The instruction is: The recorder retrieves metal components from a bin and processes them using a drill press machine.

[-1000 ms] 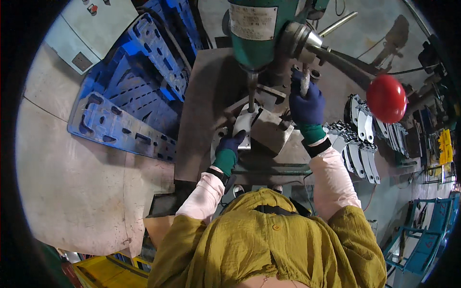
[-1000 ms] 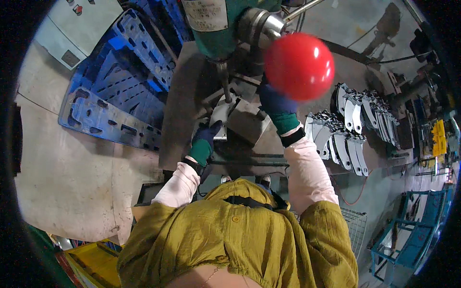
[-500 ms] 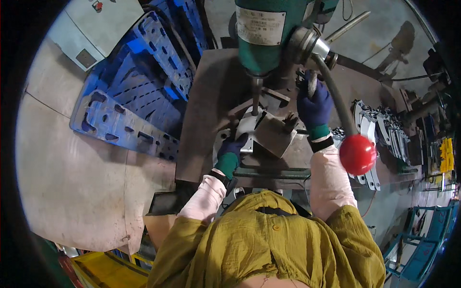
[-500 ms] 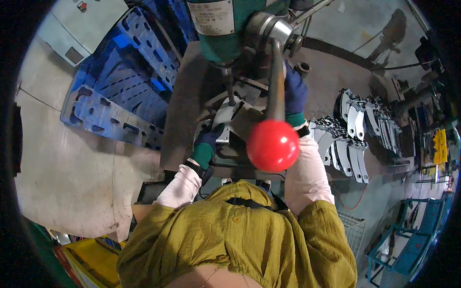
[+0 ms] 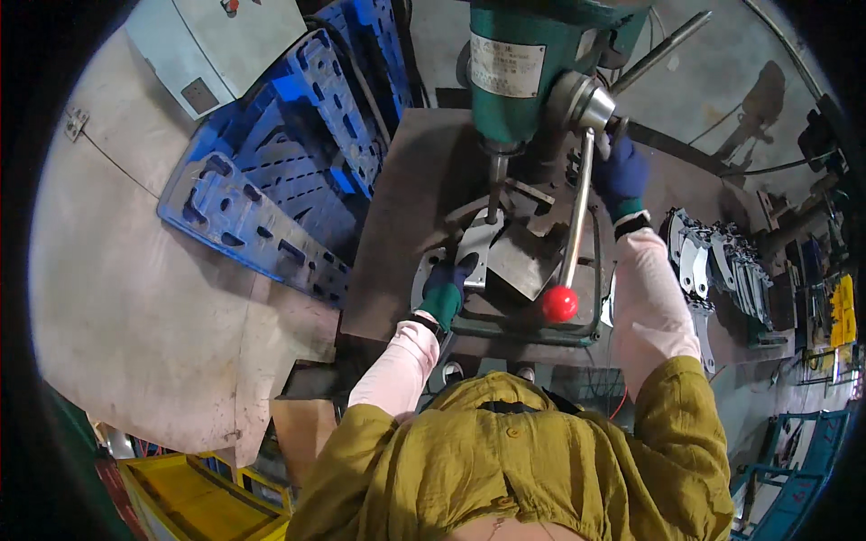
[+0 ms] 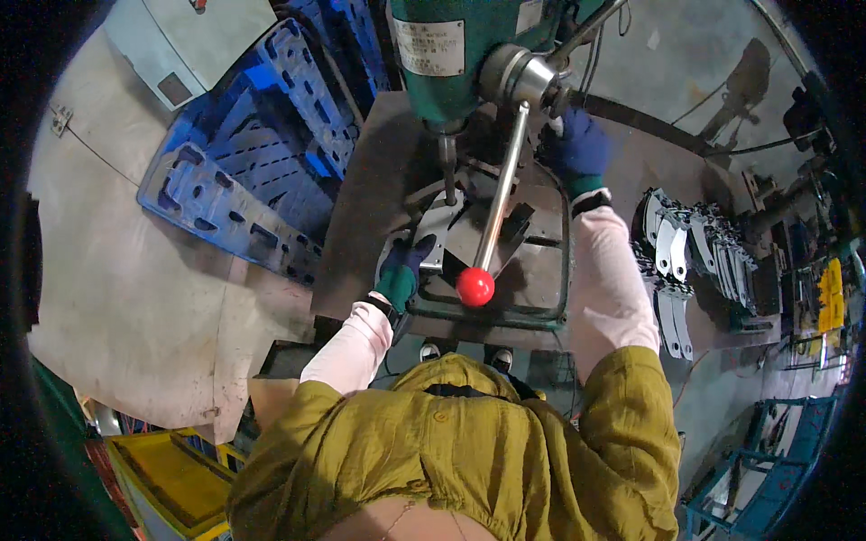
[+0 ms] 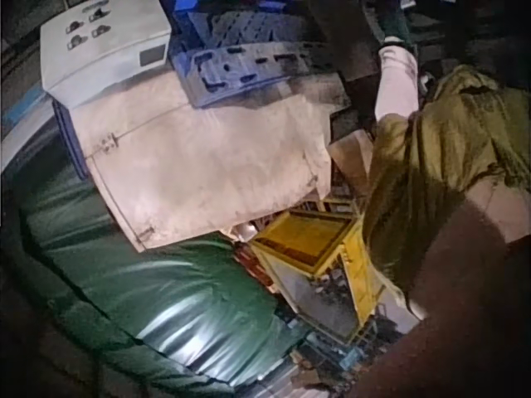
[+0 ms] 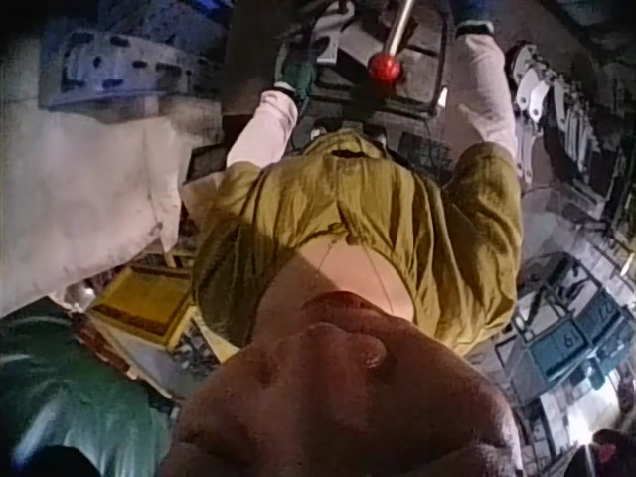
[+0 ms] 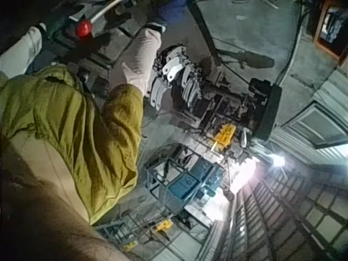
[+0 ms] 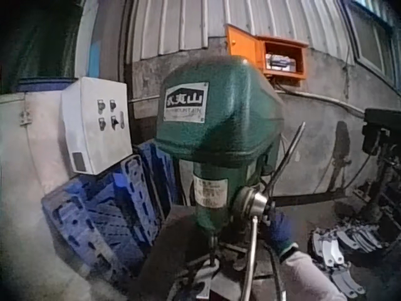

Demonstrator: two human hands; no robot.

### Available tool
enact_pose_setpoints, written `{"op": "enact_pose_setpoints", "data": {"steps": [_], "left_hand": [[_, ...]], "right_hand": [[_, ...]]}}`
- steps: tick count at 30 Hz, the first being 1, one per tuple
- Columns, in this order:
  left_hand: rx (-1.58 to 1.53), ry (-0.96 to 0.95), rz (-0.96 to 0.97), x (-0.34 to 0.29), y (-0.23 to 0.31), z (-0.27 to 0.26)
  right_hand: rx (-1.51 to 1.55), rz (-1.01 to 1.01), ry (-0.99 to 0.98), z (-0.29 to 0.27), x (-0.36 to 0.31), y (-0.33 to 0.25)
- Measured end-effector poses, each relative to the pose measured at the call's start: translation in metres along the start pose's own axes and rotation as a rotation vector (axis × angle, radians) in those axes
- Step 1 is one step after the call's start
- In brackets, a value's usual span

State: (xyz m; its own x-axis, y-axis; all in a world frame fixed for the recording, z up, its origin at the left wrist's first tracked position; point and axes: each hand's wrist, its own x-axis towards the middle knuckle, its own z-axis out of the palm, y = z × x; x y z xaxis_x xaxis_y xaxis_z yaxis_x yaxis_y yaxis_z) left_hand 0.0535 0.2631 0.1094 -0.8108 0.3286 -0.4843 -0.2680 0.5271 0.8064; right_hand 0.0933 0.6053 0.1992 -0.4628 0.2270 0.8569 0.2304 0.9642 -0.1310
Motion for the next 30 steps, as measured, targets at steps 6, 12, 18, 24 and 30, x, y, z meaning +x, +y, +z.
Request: {"op": "enact_pose_setpoints", "data": {"steps": [6,12,18,24,30], "left_hand": [[-0.18,-0.07,-0.167,0.046,-0.023,0.026],[-0.063,0.063,0.055,0.062,-0.048,0.026],[-0.181,-0.015,0.175,0.053,-0.059,0.009],[-0.184,-0.022,0.247,0.038,-0.077,0.0],[-0.262,0.17,0.056,-0.006,-0.127,-0.05]], "right_hand": [[0.37,0.354,-0.057,0.004,-0.06,-0.031],[0.827,0.877,-0.627,-0.088,-0.042,-0.126],[1.71,0.606,-0.386,-0.155,0.021,-0.18],[2.712,1.252,-0.92,-0.169,0.096,-0.154],[1.791,1.111,-0.619,-0.193,0.01,-0.101]]}}
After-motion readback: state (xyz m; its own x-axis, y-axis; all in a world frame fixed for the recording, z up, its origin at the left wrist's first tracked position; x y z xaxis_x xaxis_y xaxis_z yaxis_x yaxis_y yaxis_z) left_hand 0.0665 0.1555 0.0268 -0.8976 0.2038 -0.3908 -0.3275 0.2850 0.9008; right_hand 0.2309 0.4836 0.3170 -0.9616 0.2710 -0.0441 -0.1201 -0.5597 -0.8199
